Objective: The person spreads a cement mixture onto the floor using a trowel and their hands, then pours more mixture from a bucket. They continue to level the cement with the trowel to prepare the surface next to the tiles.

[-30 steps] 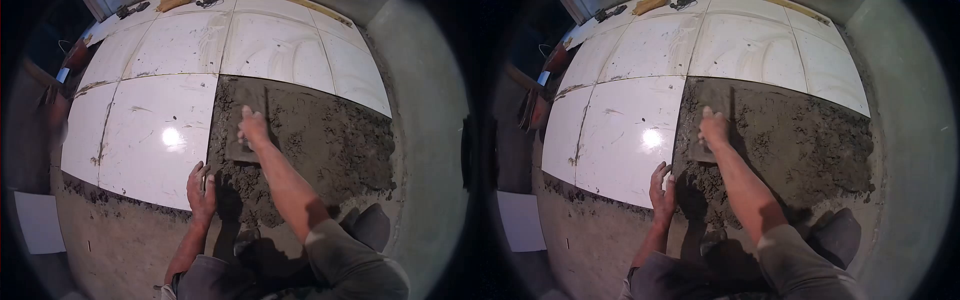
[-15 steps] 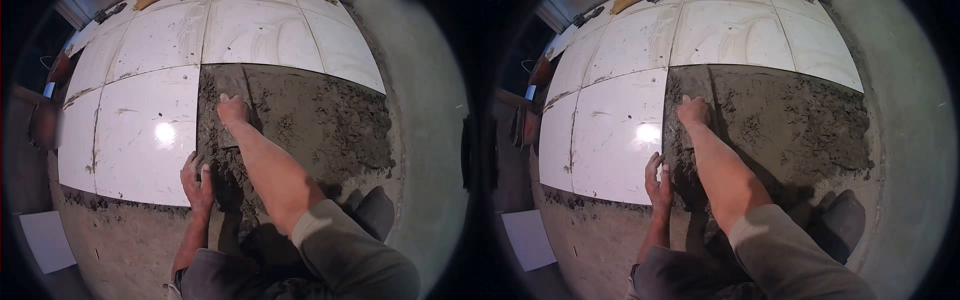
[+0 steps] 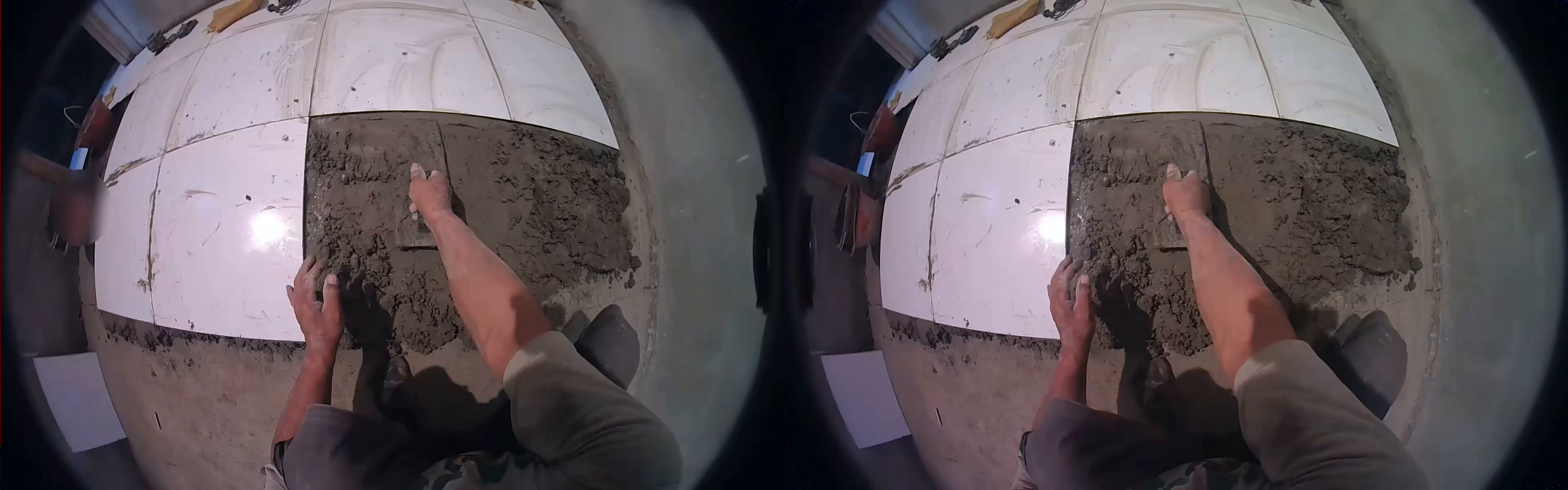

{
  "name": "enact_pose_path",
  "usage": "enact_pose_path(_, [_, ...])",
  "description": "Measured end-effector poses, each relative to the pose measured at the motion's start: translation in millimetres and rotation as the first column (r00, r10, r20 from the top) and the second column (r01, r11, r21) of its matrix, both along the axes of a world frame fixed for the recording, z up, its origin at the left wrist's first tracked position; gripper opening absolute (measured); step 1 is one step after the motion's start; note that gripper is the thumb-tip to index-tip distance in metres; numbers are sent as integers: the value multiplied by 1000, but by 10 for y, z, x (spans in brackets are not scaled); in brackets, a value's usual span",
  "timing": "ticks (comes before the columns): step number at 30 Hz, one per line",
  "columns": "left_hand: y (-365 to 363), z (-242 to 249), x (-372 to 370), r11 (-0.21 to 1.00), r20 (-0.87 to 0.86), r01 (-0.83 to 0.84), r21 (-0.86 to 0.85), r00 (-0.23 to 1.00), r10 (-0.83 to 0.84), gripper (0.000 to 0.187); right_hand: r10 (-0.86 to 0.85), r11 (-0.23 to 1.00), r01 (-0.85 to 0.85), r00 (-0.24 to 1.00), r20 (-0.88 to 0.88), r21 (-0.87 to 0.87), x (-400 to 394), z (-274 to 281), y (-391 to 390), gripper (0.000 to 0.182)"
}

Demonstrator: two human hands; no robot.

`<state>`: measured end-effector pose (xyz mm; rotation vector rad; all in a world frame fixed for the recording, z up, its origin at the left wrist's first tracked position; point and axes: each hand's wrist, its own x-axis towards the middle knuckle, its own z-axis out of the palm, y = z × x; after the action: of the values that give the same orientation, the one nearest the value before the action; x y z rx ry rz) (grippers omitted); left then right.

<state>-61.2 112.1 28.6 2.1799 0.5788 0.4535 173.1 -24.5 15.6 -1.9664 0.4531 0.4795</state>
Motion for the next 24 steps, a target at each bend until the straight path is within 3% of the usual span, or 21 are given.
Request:
enact_pose_path(3, [-13,13,-10,1000,-6,-5,-4,1000,5,29,46,998,-45,999,18,-52,62,-38,-191,48])
enact_pose_path(7, [3,-29,-27,1000,-9,-4,5,1000,4,30,-78,996,80,995,60,-39,94,-159,-626,47])
enact_pose_path(13, [-57,-44,-12,996,-62,57,67,997,-53,32,-226,967,222,974,16,122,203,73,-1317,41])
enact_pose_path(15, [-77,-50,19,994,-62,85,75,995,-80,32,-217,966,206,975,53,155,236,75,-1461,41])
enact_pose_path(18, [-75,-90,47,997,-77,78,27,994,-76,31,-147,956,159,987,-65,245,454,58,-1481,45])
enact_pose_path(24, [-40,-120,-14,996,-105,91,23,990,-88,30,-100,961,122,990,-97,248,493,-21,-1144,40])
